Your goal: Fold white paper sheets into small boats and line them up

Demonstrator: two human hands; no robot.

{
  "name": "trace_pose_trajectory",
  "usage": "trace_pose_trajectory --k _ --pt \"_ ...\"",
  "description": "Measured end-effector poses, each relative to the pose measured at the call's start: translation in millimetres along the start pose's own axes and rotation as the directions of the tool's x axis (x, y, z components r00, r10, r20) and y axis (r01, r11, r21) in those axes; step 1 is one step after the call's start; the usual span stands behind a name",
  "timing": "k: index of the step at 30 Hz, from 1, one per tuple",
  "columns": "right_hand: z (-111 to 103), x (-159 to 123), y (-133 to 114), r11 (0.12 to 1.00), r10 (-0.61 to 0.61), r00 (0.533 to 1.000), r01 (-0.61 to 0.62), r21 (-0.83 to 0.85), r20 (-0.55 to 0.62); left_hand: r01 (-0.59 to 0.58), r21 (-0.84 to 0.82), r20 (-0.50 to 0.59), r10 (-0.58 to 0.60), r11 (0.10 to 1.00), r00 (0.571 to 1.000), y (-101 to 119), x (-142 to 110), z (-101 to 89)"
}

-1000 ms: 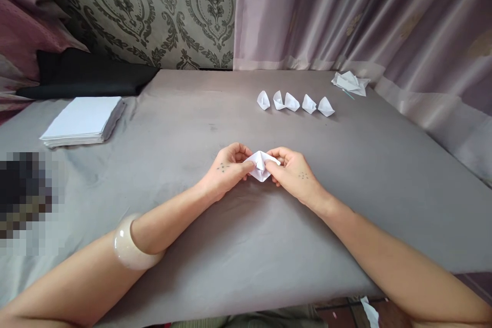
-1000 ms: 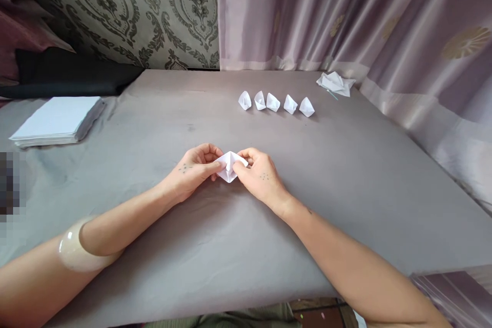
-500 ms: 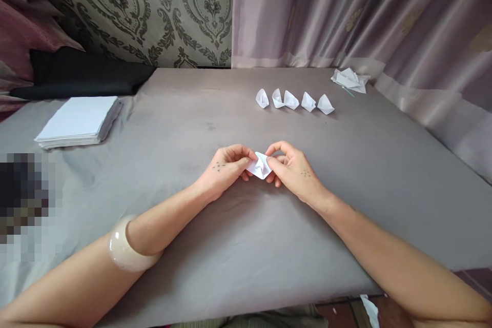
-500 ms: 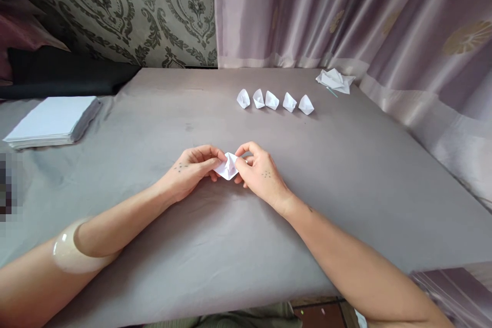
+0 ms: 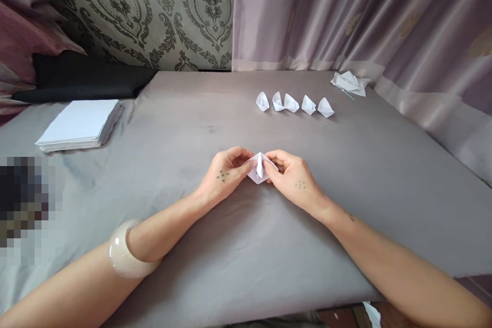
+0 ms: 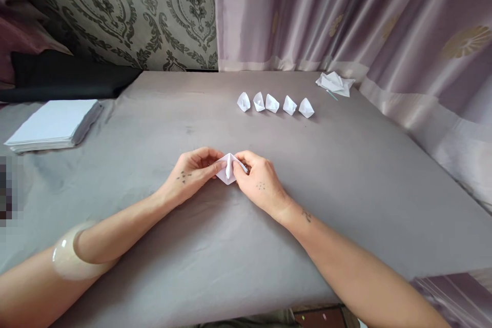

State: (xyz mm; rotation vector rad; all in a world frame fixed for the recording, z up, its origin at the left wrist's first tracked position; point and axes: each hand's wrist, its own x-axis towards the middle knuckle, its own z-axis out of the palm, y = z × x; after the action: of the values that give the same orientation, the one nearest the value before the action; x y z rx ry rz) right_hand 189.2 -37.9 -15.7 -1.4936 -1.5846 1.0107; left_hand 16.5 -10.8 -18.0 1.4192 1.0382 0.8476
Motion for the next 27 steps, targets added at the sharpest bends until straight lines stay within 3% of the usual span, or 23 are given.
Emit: trace_pose_trajectory --k 5,10,15,20,23,27 --pt "0 2 1 0.998 -0.056 0.997 0.057 0.01 -0.052 -0.001 0.076 -0.074 0.007 0.997 0.997 3 -1 0.3" --pt "4 -1 -4 0.992 -0.001 0.998 0.009 0.124 -0.065 0.042 0.068 -0.166 -0.03 0.997 0.986 2 -2 1.3" --pt "13 -9 -12 0.983 -0.037 0.998 0.044 0.18 -0.044 -0.004 0.149 -0.273 0.045 0.989 0.961 3 -7 6.2" --pt "15 -12 -15 0.979 -0.033 0.999 0.038 0.199 -0.029 -0.05 0.331 -0.277 0.148 0.942 0.949 9 -13 13.6" --pt "14 -9 -10 0.975 0.017 0.999 -0.007 0.22 -0.043 -0.146 0.407 -0.218 0.251 0.902 0.943 12 -14 16.3" --pt "12 -1 -5 0.928 0.048 0.998 -0.031 0.371 -0.037 -0.235 0.351 -0.121 0.293 0.906 0.949 12 -15 16.0"
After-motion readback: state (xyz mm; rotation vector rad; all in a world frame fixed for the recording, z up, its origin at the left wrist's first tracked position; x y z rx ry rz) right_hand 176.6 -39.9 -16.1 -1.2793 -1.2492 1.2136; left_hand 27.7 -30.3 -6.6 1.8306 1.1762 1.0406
